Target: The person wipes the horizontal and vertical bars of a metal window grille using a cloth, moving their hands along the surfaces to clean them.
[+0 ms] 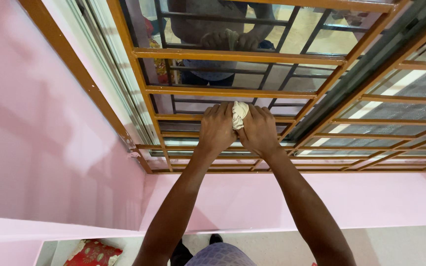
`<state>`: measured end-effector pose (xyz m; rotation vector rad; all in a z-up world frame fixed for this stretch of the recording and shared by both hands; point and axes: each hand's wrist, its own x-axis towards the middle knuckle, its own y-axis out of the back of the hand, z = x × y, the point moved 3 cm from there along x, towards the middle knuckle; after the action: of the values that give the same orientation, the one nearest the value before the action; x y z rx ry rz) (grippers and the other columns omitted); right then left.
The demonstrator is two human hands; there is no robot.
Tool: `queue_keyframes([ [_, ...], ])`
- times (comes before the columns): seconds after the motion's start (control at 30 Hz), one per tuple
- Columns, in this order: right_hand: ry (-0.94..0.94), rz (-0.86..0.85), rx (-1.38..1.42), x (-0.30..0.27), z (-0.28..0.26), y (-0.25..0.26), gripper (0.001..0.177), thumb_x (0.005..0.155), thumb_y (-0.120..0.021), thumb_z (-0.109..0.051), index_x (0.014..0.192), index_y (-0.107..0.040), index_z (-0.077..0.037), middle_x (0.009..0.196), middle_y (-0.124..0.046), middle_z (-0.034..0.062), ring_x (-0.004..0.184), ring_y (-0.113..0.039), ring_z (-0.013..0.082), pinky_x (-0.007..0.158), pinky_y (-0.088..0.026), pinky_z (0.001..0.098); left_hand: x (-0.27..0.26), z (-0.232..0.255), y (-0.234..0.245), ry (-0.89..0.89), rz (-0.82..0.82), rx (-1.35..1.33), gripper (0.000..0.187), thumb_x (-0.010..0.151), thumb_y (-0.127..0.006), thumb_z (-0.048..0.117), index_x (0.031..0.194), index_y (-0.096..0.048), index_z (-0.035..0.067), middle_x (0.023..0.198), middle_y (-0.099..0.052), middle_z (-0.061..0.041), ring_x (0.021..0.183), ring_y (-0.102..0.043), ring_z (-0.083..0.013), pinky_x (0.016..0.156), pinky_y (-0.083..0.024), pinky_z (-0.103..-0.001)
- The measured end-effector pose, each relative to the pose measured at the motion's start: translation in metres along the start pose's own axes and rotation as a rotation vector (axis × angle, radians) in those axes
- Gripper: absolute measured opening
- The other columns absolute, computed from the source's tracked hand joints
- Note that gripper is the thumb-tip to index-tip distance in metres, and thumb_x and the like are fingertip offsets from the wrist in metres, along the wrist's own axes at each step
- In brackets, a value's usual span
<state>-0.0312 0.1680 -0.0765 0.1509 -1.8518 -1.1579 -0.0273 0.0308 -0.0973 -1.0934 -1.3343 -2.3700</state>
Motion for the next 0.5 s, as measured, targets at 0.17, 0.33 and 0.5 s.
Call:
queue_keyframes([
  [0.17,0.037,-0.156,0.048,0.024,-0.01,-0.002,0.029,0.086,-0.067,-0.021,0.1,-0.062,0.003,0.084,-0.066,0.0201,0.069,-0.064,0.0398,0.063,-0.05,0.0486,-0.008,-0.014,0.016,0.071,-0.031,-0.016,0.065,0.058,-0.09,0.014,0.113,-0.064,-0.007,0.098,-0.067,-0.018,0.094,-0.065,-0.0356,0.091,-0.048,-0.048],
  [0.33,-0.022,-0.484,0.011,0.054,-0.031,-0.028,0.034,0.095,-0.063,-0.028,0.108,-0.06,0.002,0.075,-0.068,0.0196,0.062,-0.065,0.0382,0.058,-0.05,0.0501,-0.031,-0.046,0.038,0.227,-0.065,0.162,0.076,0.053,-0.092,0.02,0.116,-0.059,-0.008,0.111,-0.064,-0.02,0.108,-0.059,-0.0363,0.112,-0.036,-0.052],
  [0.5,0.22,-0.572,0.208,0.085,-0.058,-0.067,0.028,0.082,-0.07,-0.028,0.08,-0.064,-0.001,0.07,-0.066,0.0173,0.063,-0.066,0.0333,0.064,-0.049,0.05,-0.06,-0.069,0.065,0.19,0.17,0.162,0.072,0.069,-0.086,0.017,0.126,-0.052,-0.009,0.125,-0.056,-0.026,0.122,-0.053,-0.0436,0.116,-0.034,-0.055],
])
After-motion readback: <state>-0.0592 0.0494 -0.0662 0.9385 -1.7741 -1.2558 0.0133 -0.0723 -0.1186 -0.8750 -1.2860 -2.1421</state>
